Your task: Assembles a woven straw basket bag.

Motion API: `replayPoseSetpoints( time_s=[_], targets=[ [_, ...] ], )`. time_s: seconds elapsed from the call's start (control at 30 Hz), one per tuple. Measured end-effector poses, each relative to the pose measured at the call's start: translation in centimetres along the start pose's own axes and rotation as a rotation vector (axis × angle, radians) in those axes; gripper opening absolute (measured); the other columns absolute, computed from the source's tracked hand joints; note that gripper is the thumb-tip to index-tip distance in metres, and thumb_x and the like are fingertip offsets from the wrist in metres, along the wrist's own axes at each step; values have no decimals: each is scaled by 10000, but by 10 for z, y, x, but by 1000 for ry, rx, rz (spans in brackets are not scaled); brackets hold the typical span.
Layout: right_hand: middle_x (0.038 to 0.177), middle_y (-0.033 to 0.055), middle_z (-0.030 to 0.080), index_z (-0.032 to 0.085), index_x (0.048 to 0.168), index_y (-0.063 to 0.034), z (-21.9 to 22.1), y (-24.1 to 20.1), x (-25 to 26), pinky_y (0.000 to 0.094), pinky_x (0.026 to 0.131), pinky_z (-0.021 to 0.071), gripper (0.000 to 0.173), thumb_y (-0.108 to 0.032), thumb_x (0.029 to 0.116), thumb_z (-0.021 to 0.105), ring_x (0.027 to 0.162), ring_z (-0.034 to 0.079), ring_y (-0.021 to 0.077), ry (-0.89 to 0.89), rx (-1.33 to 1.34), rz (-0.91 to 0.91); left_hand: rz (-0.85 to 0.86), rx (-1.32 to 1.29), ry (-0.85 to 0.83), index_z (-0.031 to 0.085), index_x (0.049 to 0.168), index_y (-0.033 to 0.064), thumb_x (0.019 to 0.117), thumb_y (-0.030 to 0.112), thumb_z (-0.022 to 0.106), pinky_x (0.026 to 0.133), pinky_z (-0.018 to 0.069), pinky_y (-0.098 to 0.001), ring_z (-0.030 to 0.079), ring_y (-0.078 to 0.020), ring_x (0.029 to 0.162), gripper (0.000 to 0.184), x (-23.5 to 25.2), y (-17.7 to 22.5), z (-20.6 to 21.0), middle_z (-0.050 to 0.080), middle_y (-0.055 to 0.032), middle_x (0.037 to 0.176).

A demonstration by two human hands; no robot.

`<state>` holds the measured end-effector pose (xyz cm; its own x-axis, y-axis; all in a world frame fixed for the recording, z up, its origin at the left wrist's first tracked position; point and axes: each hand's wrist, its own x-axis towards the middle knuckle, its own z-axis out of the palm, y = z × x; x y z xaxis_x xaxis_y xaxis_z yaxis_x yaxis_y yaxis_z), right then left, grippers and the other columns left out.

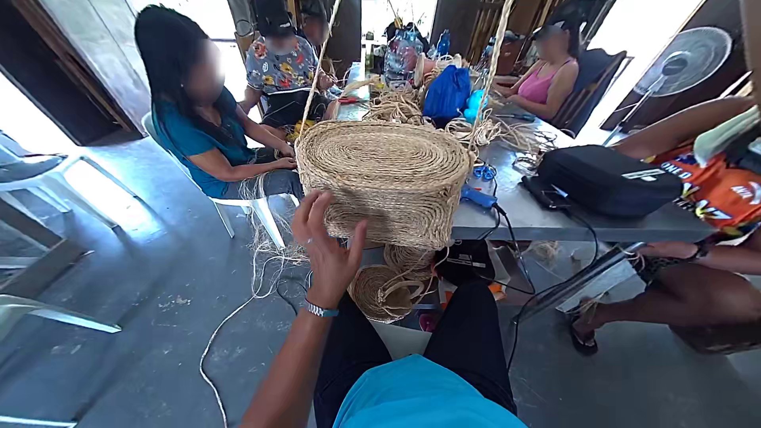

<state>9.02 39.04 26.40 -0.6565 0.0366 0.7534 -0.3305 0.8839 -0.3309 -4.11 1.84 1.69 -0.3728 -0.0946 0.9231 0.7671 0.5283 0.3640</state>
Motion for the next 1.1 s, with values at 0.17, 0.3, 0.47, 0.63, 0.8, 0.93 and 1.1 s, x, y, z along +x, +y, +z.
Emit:
replayPoseSetpoints(
  time_s=[0.17,0.3,0.47,0.63,0.8,0.93,1.1],
  targets=[
    [952,139,676,698,986,35,11,29,-14,275,657,526,215,-85,988,519,830,641,130,221,-150,-184,294,264,-369,570,1445,193,893,622,684,1199,112,-709,391,-358,1462,708,84,2,-4,537,-92,1494],
    [984,124,686,715,1002,16,8,45,-38,285,688,523,162,-18,967,561,866,642,133,254,-295,-42,292,213,-415,712,1217,149,833,687,700,1114,350,-593,614,-331,1153,661,113,-19,2,693,-109,1157],
    [1113,169,666,649,1137,72,30,-4,-81,287,861,494,258,-81,955,549,1003,612,155,147,-333,65,252,240,-498,728,1168,146,801,736,684,994,419,-596,617,-356,1109,697,138,-20,17,696,-122,1115],
    [1267,60,644,651,1289,-88,89,-75,67,360,1005,456,270,-185,1045,588,1154,591,128,-499,-160,-4,244,255,-536,726,1129,145,804,760,660,1009,415,-593,604,-344,1157,699,167,-19,38,689,-110,1144],
    [1218,92,693,672,1289,-138,159,-37,134,512,1013,478,361,-346,1095,449,1130,652,219,-698,-102,-240,156,207,-628,723,1140,125,792,714,714,1034,386,-624,576,-351,1215,684,192,-20,45,674,-122,1206],
    [1247,67,677,685,1283,-165,171,-15,110,463,1027,456,438,-391,1118,349,1165,618,172,-677,118,13,137,184,-681,715,1135,108,797,679,737,1024,375,-651,581,-347,1193,664,209,-25,52,672,-129,1175],
    [1246,5,698,701,1265,-158,176,-6,101,368,1053,485,495,-473,1101,355,1180,636,105,-695,376,190,99,158,-751,704,1162,98,804,631,768,1031,379,-670,581,-374,1181,646,220,-35,53,653,-159,1213]
  ],
)
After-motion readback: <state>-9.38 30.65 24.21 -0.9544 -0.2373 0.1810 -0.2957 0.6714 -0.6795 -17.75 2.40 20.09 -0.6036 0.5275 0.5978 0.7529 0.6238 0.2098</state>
